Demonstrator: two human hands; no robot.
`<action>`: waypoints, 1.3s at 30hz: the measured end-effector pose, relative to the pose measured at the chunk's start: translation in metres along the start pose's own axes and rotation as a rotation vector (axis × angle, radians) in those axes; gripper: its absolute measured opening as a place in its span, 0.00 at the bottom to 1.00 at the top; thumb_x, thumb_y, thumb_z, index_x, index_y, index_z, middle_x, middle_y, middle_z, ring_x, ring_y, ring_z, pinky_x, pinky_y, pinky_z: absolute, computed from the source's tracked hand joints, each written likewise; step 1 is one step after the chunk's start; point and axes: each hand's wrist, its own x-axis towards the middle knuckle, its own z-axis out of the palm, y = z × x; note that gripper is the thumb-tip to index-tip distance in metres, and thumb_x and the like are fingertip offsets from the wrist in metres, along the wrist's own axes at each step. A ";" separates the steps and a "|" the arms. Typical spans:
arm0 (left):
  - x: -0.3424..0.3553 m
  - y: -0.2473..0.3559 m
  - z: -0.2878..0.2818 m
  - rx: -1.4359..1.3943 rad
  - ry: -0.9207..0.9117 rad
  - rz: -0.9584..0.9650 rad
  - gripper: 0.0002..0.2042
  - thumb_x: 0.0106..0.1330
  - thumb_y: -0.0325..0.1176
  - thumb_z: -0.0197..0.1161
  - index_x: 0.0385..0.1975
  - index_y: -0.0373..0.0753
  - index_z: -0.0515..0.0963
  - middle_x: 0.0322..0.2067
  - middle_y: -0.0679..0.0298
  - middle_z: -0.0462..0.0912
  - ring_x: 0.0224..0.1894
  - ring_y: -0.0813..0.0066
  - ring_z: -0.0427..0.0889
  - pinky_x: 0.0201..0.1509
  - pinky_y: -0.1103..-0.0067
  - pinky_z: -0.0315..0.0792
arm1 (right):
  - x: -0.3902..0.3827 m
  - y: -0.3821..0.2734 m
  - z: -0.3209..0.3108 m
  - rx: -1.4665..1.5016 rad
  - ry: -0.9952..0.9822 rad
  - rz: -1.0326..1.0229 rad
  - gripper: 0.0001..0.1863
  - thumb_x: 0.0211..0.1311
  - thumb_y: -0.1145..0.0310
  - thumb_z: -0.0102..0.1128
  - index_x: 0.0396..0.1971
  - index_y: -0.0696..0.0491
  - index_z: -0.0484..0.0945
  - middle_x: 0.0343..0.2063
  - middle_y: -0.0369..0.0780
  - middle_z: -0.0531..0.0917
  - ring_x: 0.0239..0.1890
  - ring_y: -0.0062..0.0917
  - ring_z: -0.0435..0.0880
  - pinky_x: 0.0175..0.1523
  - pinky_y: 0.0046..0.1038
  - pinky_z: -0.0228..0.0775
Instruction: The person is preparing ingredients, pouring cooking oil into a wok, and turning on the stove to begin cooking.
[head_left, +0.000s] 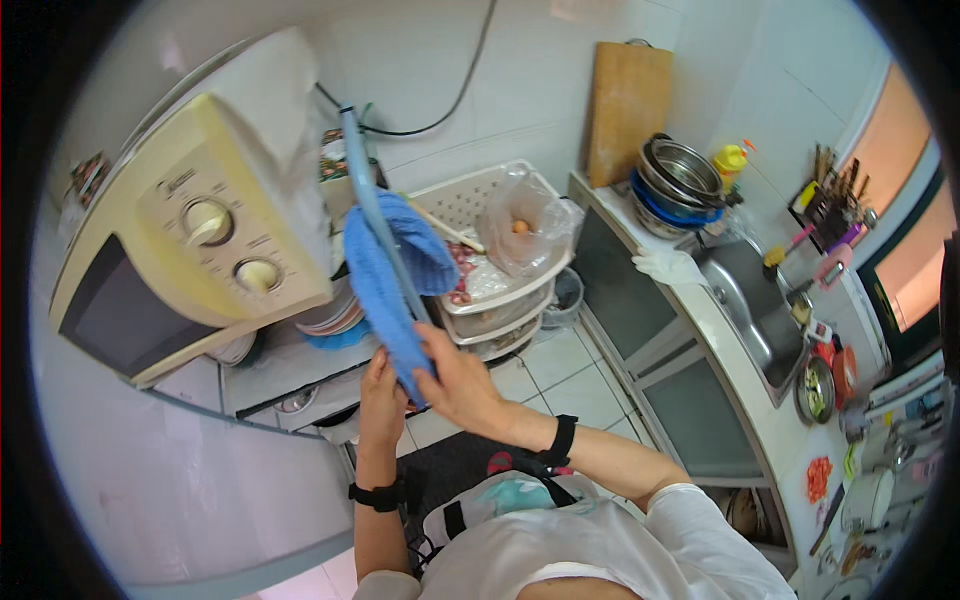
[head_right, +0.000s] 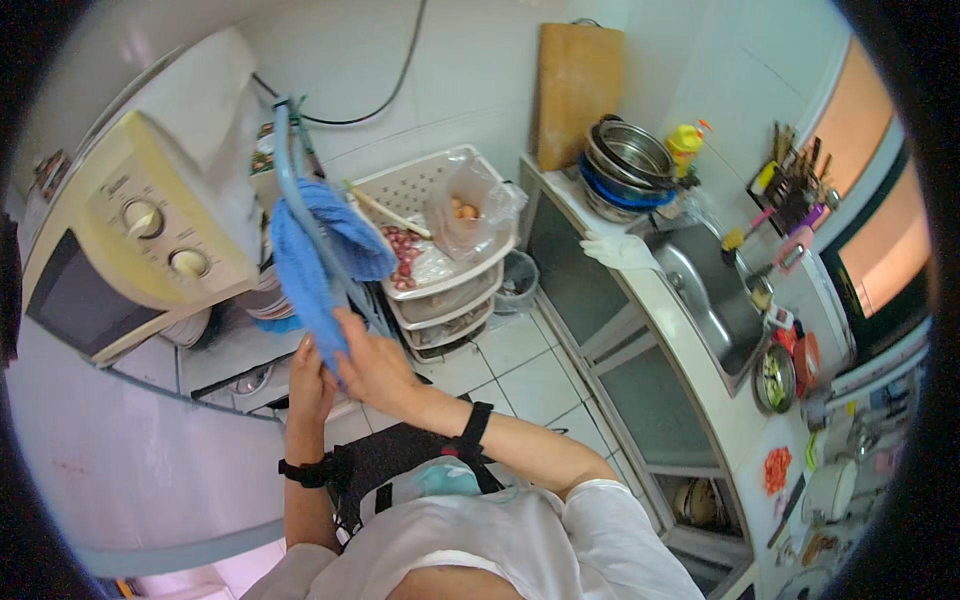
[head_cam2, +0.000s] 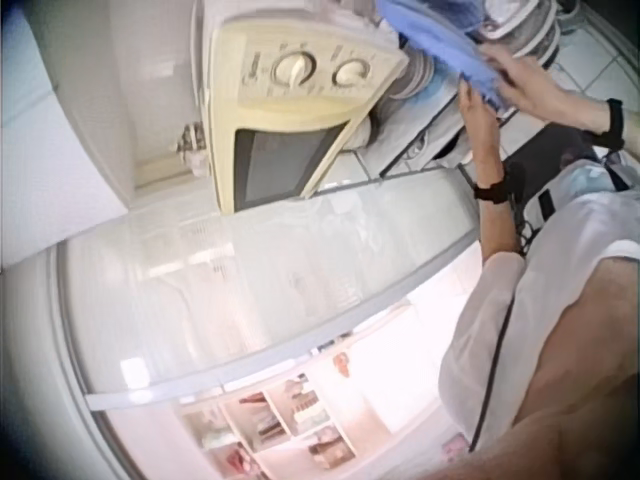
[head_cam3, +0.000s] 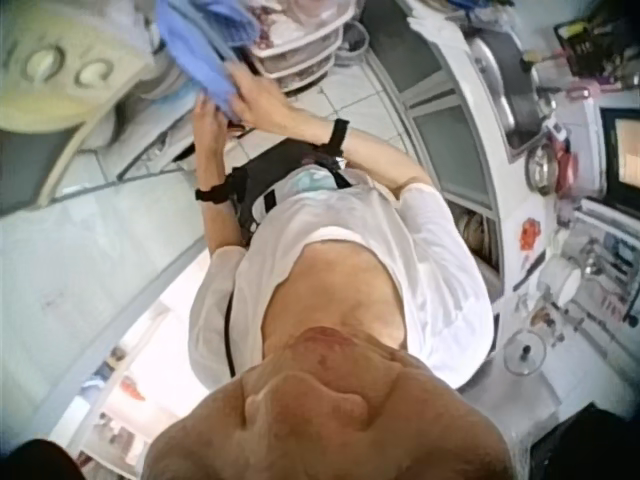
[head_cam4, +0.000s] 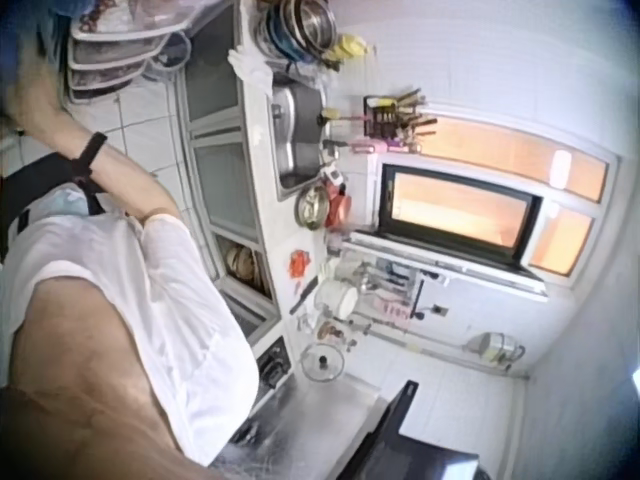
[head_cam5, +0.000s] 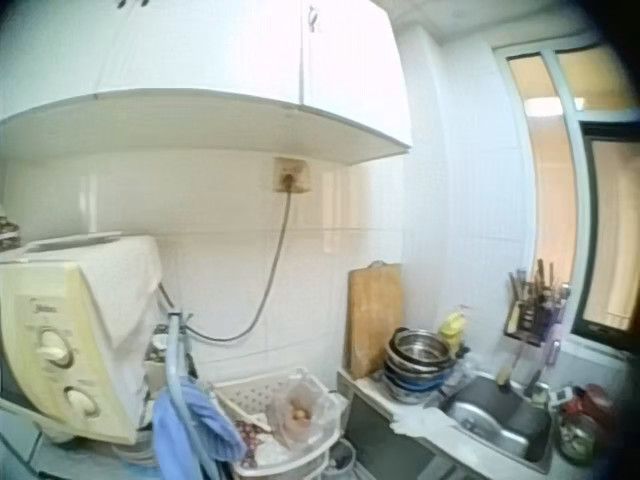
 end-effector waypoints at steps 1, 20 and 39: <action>0.004 -0.003 0.007 0.004 -0.021 -0.016 0.17 0.69 0.36 0.49 0.53 0.33 0.68 0.45 0.59 0.76 0.41 0.73 0.79 0.41 0.82 0.75 | -0.001 -0.006 0.001 -0.005 0.021 0.016 0.28 0.55 0.72 0.54 0.56 0.58 0.58 0.37 0.53 0.80 0.38 0.50 0.79 0.42 0.40 0.71; 0.006 0.031 0.008 0.515 0.185 0.403 0.09 0.61 0.25 0.55 0.41 0.32 0.72 0.37 0.63 0.76 0.38 0.80 0.74 0.43 0.83 0.69 | 0.027 -0.013 0.014 0.047 0.303 -0.209 0.31 0.49 0.78 0.52 0.57 0.62 0.59 0.34 0.48 0.73 0.36 0.42 0.72 0.42 0.38 0.63; -0.003 0.044 0.009 -0.388 -0.113 -0.135 0.20 0.66 0.43 0.52 0.51 0.35 0.68 0.46 0.62 0.74 0.47 0.73 0.73 0.52 0.75 0.68 | 0.034 -0.027 0.020 -0.027 0.404 -0.555 0.36 0.53 0.67 0.55 0.61 0.62 0.53 0.49 0.55 0.70 0.54 0.47 0.68 0.60 0.43 0.57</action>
